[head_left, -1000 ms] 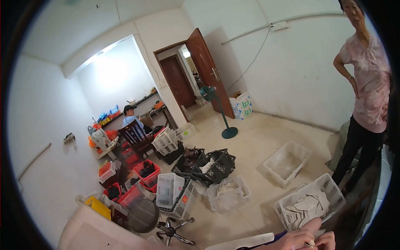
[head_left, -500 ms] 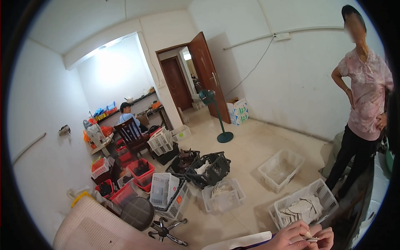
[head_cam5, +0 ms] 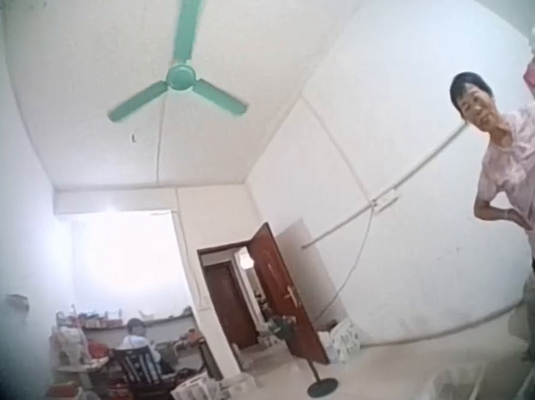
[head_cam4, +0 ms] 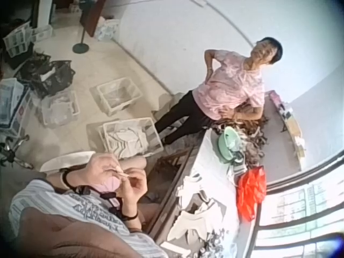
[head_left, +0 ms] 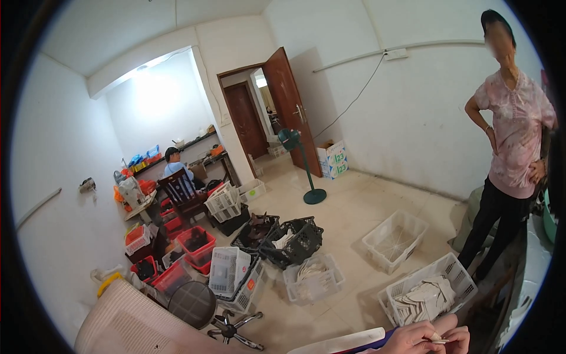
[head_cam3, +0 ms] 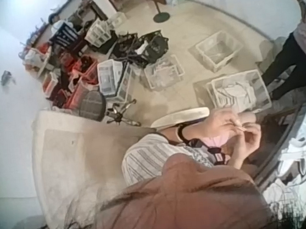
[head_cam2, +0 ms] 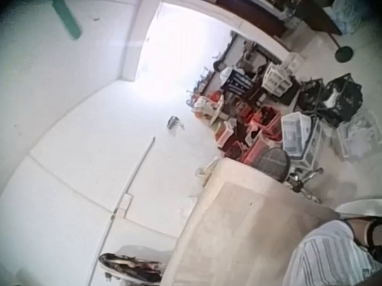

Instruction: Applying small padding or adhesive pieces to pre-cut shoe pattern components.

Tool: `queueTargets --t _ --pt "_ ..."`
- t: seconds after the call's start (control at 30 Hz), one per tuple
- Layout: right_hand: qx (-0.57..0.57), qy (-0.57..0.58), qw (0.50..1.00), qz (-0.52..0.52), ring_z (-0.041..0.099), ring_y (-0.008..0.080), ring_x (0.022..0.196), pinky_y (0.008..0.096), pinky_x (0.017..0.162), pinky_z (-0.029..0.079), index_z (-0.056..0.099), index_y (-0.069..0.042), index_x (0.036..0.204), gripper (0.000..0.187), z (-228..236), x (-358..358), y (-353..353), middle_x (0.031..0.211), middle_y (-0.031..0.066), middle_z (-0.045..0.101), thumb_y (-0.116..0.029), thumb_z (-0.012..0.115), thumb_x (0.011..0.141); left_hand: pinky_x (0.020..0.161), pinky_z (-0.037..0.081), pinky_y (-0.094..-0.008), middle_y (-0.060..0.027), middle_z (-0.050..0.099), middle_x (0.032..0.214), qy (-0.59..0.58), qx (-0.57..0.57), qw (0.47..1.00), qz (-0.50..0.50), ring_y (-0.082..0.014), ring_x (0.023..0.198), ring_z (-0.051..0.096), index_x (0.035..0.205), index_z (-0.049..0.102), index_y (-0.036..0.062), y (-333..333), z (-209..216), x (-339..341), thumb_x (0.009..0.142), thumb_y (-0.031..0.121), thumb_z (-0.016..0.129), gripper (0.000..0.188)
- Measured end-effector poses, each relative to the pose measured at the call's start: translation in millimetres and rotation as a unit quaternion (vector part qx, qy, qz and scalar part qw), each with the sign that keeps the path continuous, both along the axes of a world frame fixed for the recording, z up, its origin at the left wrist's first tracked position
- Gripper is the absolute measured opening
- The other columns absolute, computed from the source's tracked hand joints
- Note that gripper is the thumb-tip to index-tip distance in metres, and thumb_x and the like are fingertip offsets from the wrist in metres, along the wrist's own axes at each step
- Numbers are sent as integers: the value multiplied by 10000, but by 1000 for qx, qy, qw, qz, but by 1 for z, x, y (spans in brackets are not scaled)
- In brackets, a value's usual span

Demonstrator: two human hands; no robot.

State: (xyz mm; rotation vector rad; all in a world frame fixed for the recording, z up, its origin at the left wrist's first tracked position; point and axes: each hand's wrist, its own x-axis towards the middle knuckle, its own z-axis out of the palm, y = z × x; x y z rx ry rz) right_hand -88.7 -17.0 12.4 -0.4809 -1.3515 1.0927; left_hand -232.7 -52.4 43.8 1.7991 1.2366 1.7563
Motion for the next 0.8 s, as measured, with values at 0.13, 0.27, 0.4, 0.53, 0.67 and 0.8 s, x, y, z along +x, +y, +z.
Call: queueTargets --t 0.13,0.27,0.4,0.53,0.67,0.8 --pt "-15 -13 1000 3 535 159 822 265 744 458 546 -13 896 183 -7 6 1 913 82 532 39 689 792 564 477 -333 -73 620 730 -3 51 999 4 -248 645 623 772 661 65 5 -5 2 713 77 784 137" --pt "-23 -33 999 -9 529 157 810 263 738 453 544 -11 904 183 -6 10 9 909 80 531 47 677 793 552 477 -345 -80 618 735 -5 18 1000 -16 -257 640 620 780 664 57 15 -9 4 717 54 765 120" --pt "-9 -32 997 -63 523 159 798 267 733 452 556 -13 895 166 -8 14 16 892 80 533 35 680 796 559 478 -346 -91 616 741 24 30 999 -36 -265 654 620 786 664 49 25 -2 8 718 45 756 115" --pt "13 -40 993 -107 524 170 805 271 726 451 575 -12 861 152 -7 28 15 893 87 536 -16 711 793 562 478 -342 -94 614 752 24 37 997 -60 -273 662 616 807 667 42 34 1 23 709 44 760 135" --pt "-15 -38 995 -88 537 187 828 261 709 458 570 15 882 142 -6 48 7 920 116 546 65 654 778 641 497 -327 -81 642 828 21 -27 995 -91 -253 752 605 895 695 39 32 -5 42 690 -20 732 216" --pt "-28 -30 987 -155 565 163 782 247 662 469 574 27 868 201 -9 67 -8 892 114 569 144 646 722 661 487 -299 -98 628 831 -54 -134 973 -181 -214 756 603 881 702 37 34 -19 65 707 -23 720 184"
